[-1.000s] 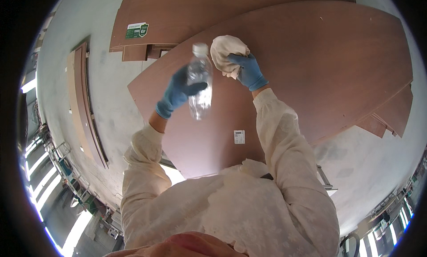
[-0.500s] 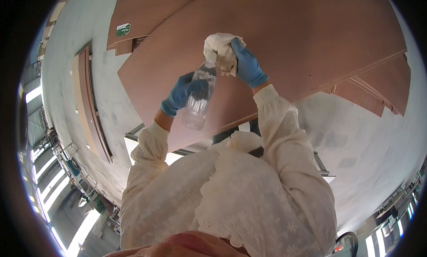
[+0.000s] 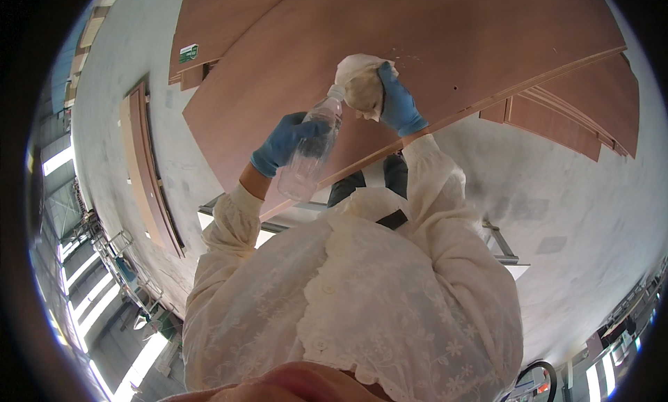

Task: The person applies glue along the edge of a large brown wooden panel using a tube, then wipes the panel surface with a cloth. The person handles multiple panels, moving them and cleaning them in a workshop setting.

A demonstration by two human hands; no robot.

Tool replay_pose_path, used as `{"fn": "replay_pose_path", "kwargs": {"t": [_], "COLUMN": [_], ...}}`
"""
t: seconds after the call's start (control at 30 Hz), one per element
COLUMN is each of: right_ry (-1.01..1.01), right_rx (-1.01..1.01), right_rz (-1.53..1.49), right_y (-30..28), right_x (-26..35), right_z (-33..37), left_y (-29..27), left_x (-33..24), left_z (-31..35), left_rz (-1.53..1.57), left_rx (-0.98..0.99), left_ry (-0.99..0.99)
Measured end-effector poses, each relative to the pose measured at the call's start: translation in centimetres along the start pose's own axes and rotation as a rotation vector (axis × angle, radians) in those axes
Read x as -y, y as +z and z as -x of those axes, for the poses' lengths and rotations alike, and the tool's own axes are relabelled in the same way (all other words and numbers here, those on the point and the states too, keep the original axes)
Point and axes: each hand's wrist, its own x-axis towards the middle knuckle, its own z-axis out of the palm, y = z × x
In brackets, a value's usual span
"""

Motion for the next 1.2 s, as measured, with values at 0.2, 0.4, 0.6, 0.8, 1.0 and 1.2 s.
{"fn": "replay_pose_path", "kwargs": {"t": [0.2,0.4,0.6,0.8,1.0,1.2], "right_ry": [0.123,0.066,0.034,0.062,0.004,0.112], "right_rx": [0.072,-0.001,0.024,-0.053,-0.003,-0.045], "right_rz": [-0.005,0.045,0.145,0.076,0.319,-0.007], "right_y": [-3.8,-4.2,-4.3,-4.3,-4.4,-4.1], "right_x": [-0.7,-2.3,-1.8,-2.0,-1.3,-1.4], "right_z": [0.7,0.1,-0.2,-0.6,-0.3,-1.1], "left_y": [0.8,1.7,2.1,1.6,1.1,0.8], "left_x": [1.3,1.0,0.9,0.9,0.9,0.6], "left_z": [-1.4,-2.4,-2.9,-3.8,-4.2,-4.0], "left_rz": [0.063,0.005,-0.018,-0.143,-0.195,-0.192], "left_rx": [-0.033,-0.045,0.001,-0.008,-0.017,-0.019], "left_ry": [-0.085,-0.194,-0.22,-0.182,-0.193,-0.188]}}
